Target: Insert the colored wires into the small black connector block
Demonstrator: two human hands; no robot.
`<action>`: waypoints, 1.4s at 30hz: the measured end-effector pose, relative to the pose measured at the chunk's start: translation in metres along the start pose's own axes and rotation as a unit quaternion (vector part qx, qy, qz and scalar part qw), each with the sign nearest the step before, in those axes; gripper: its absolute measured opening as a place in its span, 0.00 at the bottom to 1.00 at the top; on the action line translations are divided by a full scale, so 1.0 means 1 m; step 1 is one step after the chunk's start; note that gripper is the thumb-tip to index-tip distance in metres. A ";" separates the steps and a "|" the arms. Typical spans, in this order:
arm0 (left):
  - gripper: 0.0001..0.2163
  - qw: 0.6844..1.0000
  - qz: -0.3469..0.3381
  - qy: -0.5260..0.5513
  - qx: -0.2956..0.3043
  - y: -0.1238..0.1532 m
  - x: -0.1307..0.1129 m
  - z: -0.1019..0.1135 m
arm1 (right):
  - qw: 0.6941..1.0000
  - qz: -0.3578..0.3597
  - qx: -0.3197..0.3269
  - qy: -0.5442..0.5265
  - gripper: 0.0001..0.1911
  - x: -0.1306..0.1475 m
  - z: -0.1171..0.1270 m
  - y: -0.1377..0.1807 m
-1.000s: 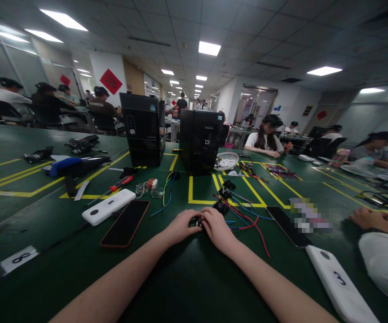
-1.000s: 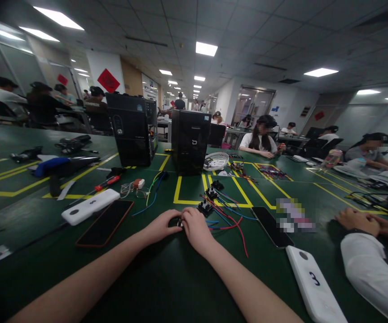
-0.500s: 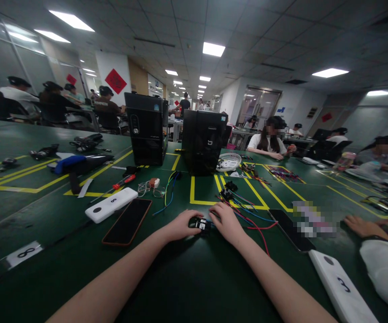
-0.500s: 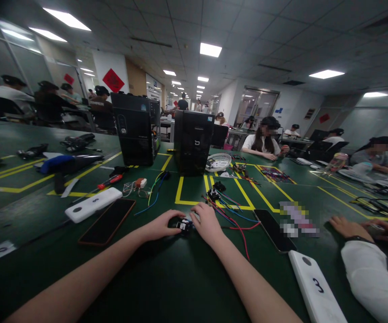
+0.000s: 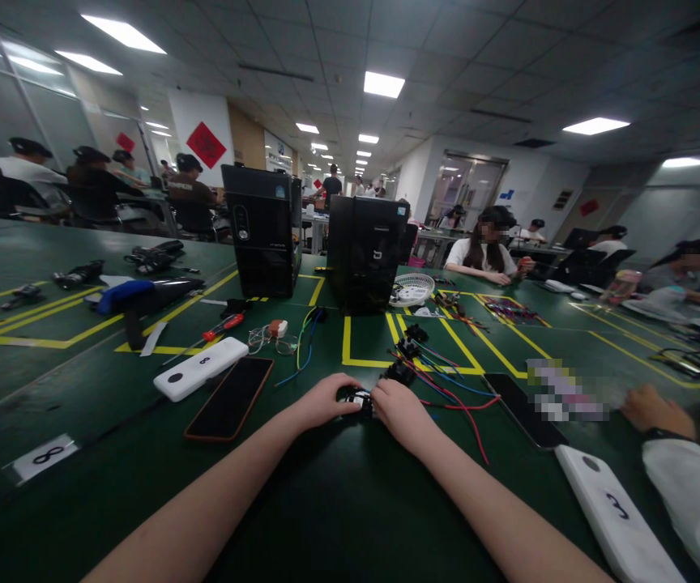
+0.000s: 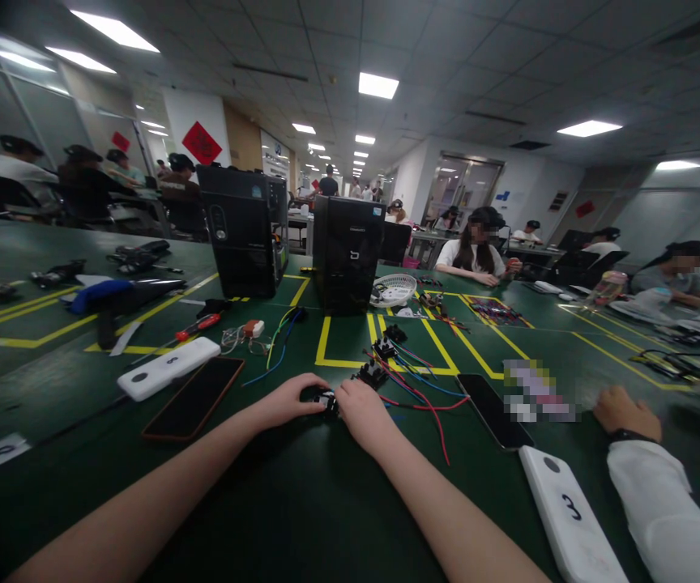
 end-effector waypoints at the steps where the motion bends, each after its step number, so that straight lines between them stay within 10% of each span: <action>1: 0.16 1.000 -0.001 -0.005 0.000 0.000 0.000 0.000 | 1.000 0.003 -0.016 0.005 0.06 0.001 -0.002 0.001; 10: 0.16 1.000 0.016 -0.015 0.002 0.002 -0.003 0.000 | 0.984 0.011 -0.177 -0.036 0.10 -0.010 0.009 0.011; 16: 0.17 1.000 0.013 0.003 0.011 0.003 -0.001 0.000 | 0.982 -0.049 -0.157 -0.095 0.13 -0.036 0.012 0.000; 26: 0.20 0.999 0.006 0.039 -0.007 0.001 0.000 0.000 | 0.966 -0.104 0.014 -0.234 0.03 -0.006 0.007 -0.034; 34: 0.17 0.999 0.038 -0.002 -0.006 0.002 -0.003 0.000 | 0.925 -0.091 -0.020 -0.370 0.03 -0.018 -0.010 -0.036; 42: 0.17 0.998 0.048 0.035 -0.005 0.008 -0.010 0.001 | 0.939 -0.097 -0.150 -0.295 0.06 -0.052 0.049 -0.022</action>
Point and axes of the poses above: each hand's wrist, its own y-axis away from the middle knuckle, its own z-axis out of the back of the hand, x = y × z, the point moved 5 cm from there along -y, towards the middle knuckle, and after that the axes turned 15 degrees about x, right-handed, at the moved point
